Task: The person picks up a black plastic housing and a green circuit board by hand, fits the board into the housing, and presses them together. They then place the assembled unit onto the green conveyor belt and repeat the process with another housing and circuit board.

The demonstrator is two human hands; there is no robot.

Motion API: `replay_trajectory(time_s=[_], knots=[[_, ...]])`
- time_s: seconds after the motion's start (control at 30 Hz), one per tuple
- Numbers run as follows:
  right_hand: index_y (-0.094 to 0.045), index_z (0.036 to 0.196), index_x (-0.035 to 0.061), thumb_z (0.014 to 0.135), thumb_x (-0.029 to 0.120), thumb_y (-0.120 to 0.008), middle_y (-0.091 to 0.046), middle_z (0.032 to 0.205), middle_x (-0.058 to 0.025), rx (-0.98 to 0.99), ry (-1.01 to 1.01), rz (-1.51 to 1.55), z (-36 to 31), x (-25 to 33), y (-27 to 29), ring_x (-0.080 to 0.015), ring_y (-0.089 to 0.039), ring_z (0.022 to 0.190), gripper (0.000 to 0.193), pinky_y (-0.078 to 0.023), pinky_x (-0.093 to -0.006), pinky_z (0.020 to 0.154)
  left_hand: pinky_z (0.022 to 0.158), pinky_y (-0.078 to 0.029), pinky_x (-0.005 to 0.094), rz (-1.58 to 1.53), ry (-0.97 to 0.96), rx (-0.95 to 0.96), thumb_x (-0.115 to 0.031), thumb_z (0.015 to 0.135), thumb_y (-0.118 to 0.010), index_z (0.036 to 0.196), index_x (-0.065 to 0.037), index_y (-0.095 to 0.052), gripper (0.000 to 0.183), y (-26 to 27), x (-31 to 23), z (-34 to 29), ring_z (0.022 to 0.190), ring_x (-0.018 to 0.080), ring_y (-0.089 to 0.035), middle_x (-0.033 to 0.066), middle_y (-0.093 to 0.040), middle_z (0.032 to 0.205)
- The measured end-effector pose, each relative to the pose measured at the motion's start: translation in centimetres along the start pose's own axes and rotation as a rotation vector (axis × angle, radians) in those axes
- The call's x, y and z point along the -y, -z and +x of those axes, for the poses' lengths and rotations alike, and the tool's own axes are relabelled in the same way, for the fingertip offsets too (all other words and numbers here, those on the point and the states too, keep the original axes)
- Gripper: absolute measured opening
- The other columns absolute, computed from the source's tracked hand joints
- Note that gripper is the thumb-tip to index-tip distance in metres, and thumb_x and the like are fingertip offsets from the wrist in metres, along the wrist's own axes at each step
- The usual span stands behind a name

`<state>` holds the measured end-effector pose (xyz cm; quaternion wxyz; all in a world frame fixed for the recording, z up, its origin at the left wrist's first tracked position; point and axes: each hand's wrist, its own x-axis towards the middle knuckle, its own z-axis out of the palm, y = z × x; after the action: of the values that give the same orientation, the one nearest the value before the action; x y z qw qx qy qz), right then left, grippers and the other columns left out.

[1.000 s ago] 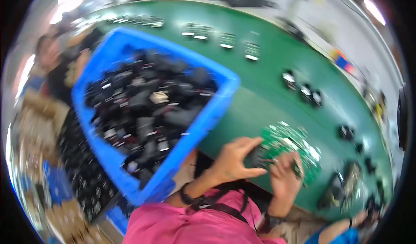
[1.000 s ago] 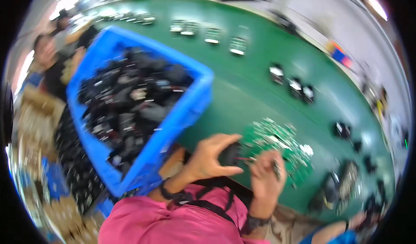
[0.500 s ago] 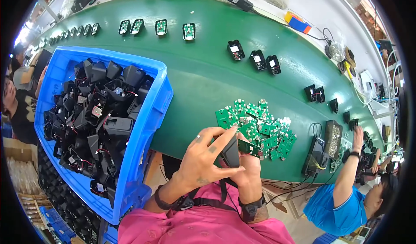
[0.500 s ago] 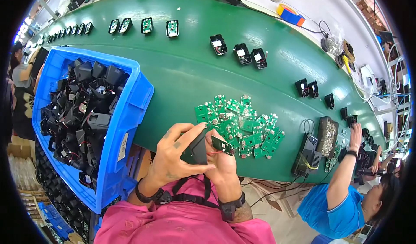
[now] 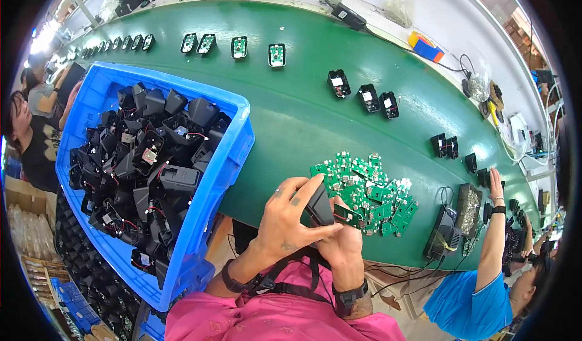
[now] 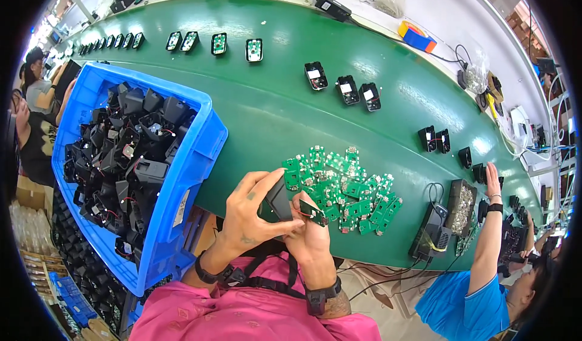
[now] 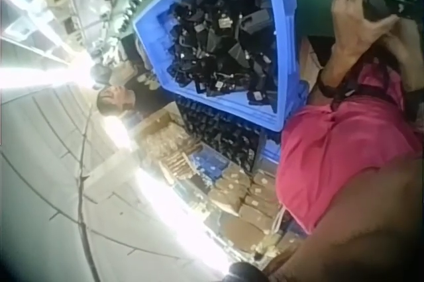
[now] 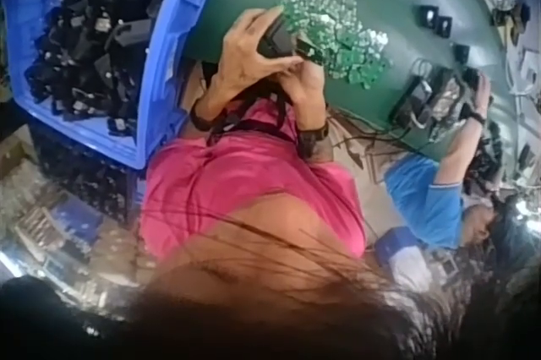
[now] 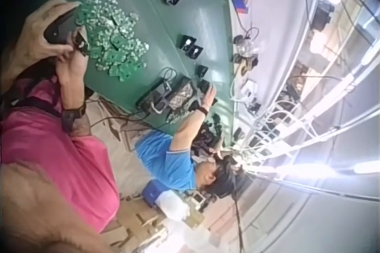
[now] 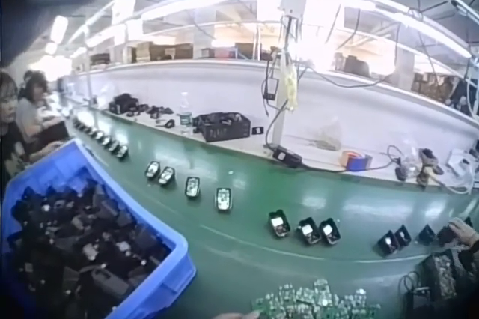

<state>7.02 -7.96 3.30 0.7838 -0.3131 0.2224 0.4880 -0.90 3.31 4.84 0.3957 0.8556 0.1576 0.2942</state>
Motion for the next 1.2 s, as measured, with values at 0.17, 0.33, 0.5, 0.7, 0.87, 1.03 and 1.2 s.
replay_trajectory(time_s=[0.17,0.33,0.5,0.7,0.87,1.03,1.2], knots=[[-0.055,0.084,0.014,0.1,0.028,-0.058,-0.058,0.082,0.0006,0.01,0.045,0.018,1.1,-0.3,2.2,-0.0116,-0.059,0.079,0.021,-0.049,-0.0294,0.071,0.086,-0.053,0.0431,-0.029,0.008,-0.032,-0.039,0.061,-0.09,0.132,-0.002,-0.057,0.086,-0.2,0.3,0.2,0.1,0.034,-0.062,0.0166,-0.059,0.112],[-0.061,0.092,0.0132,0.098,0.025,-0.061,-0.062,0.088,0.0006,0.052,0.092,0.057,2.2,-1.6,2.2,-0.0129,-0.061,0.083,0.013,-0.05,-0.0304,0.075,0.084,-0.056,0.0415,0.072,-0.007,0.022,-0.04,0.059,-0.091,0.129,-0.002,-0.06,0.085,0.6,0.5,-0.3,0.099,0.0351,-0.066,0.0187,-0.063,0.114],[-0.058,0.094,0.0151,0.101,0.032,-0.052,-0.059,0.089,0.0,0.016,0.438,-0.272,0.8,-1.2,2.0,-0.0135,-0.061,0.082,0.019,-0.053,-0.0325,0.074,0.103,-0.046,0.0451,-0.201,0.099,0.197,-0.039,0.071,-0.082,0.143,-0.01,-0.049,0.084,-0.3,0.2,-1.5,0.122,0.0382,-0.053,0.0199,-0.051,0.133],[-0.056,0.092,0.0034,0.103,0.03,-0.053,-0.057,0.082,-0.0039,-0.408,0.93,-1.027,1.7,0.1,2.6,-0.0125,-0.055,0.074,0.029,-0.048,-0.0303,0.064,0.089,-0.048,0.0311,-0.963,0.496,0.512,-0.011,0.081,-0.068,0.152,-0.008,-0.024,0.084,-1.0,-0.6,-2.9,0.112,0.0185,-0.053,0.0129,-0.049,0.129],[-0.056,0.09,-0.0018,0.1,0.021,-0.058,-0.058,0.082,-0.0056,-0.221,1.069,-1.191,2.5,-0.5,3.1,-0.0144,-0.052,0.073,0.025,-0.045,-0.031,0.066,0.069,-0.049,0.0305,-0.747,0.159,0.039,-0.004,0.085,-0.052,0.148,-0.012,-0.026,0.069,-5.3,2.3,-4.7,0.081,0.0148,-0.056,0.012,-0.053,0.112],[-0.06,0.106,-0.0037,0.101,0.018,-0.057,-0.062,0.094,-0.008,-0.22,1.181,-1.269,0.9,-0.2,2.9,-0.0152,-0.056,0.08,0.023,-0.047,-0.0288,0.07,0.064,-0.046,0.0256,-0.931,0.46,0.202,-0.002,0.092,-0.047,0.147,-0.012,-0.027,0.06,-3.6,1.6,-3.6,0.073,0.0105,-0.052,0.006,-0.05,0.106],[-0.067,0.108,-0.0001,0.096,0.007,-0.06,-0.062,0.076,-0.0019,0.036,0.763,-1.016,-2.2,-1.1,-0.7,-0.0053,-0.051,0.053,0.015,-0.037,-0.0197,0.047,0.06,-0.042,0.0185,-1.004,0.639,0.06,-0.004,0.092,-0.047,0.147,-0.015,-0.027,0.06,0.4,1.4,-3.0,0.073,0.0061,-0.049,0.0052,-0.051,0.108]])
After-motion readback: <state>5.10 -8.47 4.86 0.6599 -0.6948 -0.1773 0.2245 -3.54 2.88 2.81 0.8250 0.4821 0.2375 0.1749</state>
